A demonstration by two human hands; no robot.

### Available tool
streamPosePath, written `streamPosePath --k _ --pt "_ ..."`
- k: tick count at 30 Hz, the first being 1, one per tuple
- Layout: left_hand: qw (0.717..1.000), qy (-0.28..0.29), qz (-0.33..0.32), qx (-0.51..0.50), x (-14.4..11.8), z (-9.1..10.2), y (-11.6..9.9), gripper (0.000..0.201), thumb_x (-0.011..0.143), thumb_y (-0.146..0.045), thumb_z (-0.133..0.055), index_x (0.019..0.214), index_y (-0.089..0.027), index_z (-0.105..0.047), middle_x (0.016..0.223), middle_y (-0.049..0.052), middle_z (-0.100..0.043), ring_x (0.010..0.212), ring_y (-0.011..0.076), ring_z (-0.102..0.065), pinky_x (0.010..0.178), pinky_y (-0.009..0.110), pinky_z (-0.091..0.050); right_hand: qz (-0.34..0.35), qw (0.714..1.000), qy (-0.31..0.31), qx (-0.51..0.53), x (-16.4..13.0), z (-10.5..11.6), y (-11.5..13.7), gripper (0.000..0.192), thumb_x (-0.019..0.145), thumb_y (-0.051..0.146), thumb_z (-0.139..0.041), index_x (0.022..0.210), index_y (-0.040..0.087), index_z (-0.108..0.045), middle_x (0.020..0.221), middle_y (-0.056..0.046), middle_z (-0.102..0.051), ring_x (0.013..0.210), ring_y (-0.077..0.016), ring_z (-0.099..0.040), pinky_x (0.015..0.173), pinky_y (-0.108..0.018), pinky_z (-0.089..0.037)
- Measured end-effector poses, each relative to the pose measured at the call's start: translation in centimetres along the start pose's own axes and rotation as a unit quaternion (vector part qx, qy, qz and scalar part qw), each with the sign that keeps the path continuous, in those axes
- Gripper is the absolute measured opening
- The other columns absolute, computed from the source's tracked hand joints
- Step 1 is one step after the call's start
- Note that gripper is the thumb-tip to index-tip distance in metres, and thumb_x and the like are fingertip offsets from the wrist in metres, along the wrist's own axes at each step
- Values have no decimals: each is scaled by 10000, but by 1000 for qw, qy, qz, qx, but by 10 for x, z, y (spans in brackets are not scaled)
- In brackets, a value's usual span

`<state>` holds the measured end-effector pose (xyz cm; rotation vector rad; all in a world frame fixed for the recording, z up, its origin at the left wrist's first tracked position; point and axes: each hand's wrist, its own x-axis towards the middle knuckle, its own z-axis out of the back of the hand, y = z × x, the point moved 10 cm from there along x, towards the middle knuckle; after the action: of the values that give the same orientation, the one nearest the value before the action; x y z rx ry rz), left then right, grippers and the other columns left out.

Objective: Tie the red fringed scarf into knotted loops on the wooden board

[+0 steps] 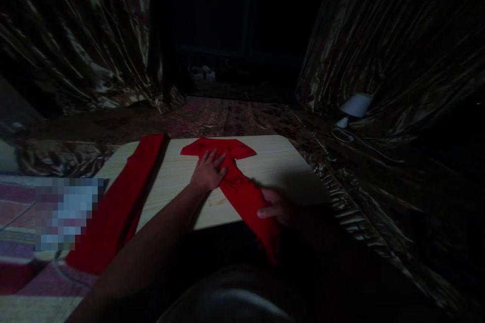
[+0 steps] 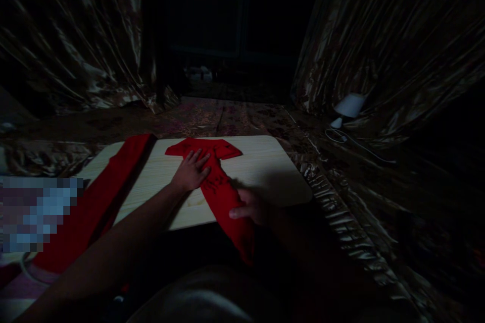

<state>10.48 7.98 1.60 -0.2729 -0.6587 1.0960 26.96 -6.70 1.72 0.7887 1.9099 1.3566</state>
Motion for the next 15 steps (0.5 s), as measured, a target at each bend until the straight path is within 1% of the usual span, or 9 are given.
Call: streamPosePath --k 2,4,5,7,9,10,11,13,15 --pt "1000 -5 5 -3 2 0 1 619 876 -440 -555 1461 -238 -539 1521 88 -495 1515 368 -201 1210 596 -136 -96 988 66 -100 -5 9 17 555 585 325 -855 1085 160 -679 1029 -64 -727 868 -210 -673 791 -311 -503" --pt "1000 -5 2 -7 2 0 2 617 868 -440 -565 1451 -240 -552 1517 89 -501 1513 376 -204 1208 600 -142 -170 952 115 -226 -10 25 37 540 566 301 -866 1051 136 -697 941 -45 -737 791 -193 -660 707 -274 -485" --pt "1000 -5 0 -9 2 0 2 618 863 -442 -571 1448 -242 -557 1515 90 -502 1512 380 -205 1207 601 -146 -196 930 129 -284 -12 34 48 511 552 296 -871 1008 130 -709 862 -25 -735 733 -180 -645 659 -254 -465" --pt "1000 -5 -1 -5 2 0 3 627 855 -453 -581 1449 -251 -558 1518 88 -499 1511 383 -206 1205 601 -154 -210 889 145 -381 -7 48 70 410 595 270 -832 972 141 -733 796 4 -733 696 -163 -625 628 -233 -438" --pt "1000 -4 1 12 1 0 4 645 851 -475 -586 1460 -264 -544 1531 82 -483 1514 381 -201 1205 594 -161 -190 837 126 -497 6 61 87 226 609 166 -781 833 161 -751 700 28 -706 657 -149 -599 643 -234 -431" --pt "1000 -5 4 23 0 0 5 656 851 -488 -587 1467 -270 -535 1545 79 -466 1517 379 -194 1205 591 -163 -168 809 104 -553 15 65 93 170 612 112 -749 771 173 -750 677 27 -698 659 -153 -598 669 -244 -437" --pt "999 -6 7 34 0 0 5 666 851 -502 -587 1475 -274 -525 1562 77 -442 1520 378 -184 1205 588 -163 -135 780 77 -606 24 67 98 181 615 64 -715 745 185 -752 700 15 -706 695 -167 -614 714 -260 -446" --pt "998 -10 14 53 -1 1 7 685 859 -527 -579 1490 -272 -506 1603 81 -376 1524 383 -166 1202 590 -164 -31 721 7 -693 41 62 110 306 634 5 -655 832 204 -775 897 -36 -747 878 -213 -651 861 -303 -447" --pt "998 -10 15 65 -2 1 7 692 874 -544 -563 1503 -265 -489 1626 94 -325 1522 391 -166 1199 599 -163 84 667 -61 -738 48 52 120 445 686 -1 -607 1050 204 -762 1156 -89 -712 1098 -252 -615 1010 -353 -396"
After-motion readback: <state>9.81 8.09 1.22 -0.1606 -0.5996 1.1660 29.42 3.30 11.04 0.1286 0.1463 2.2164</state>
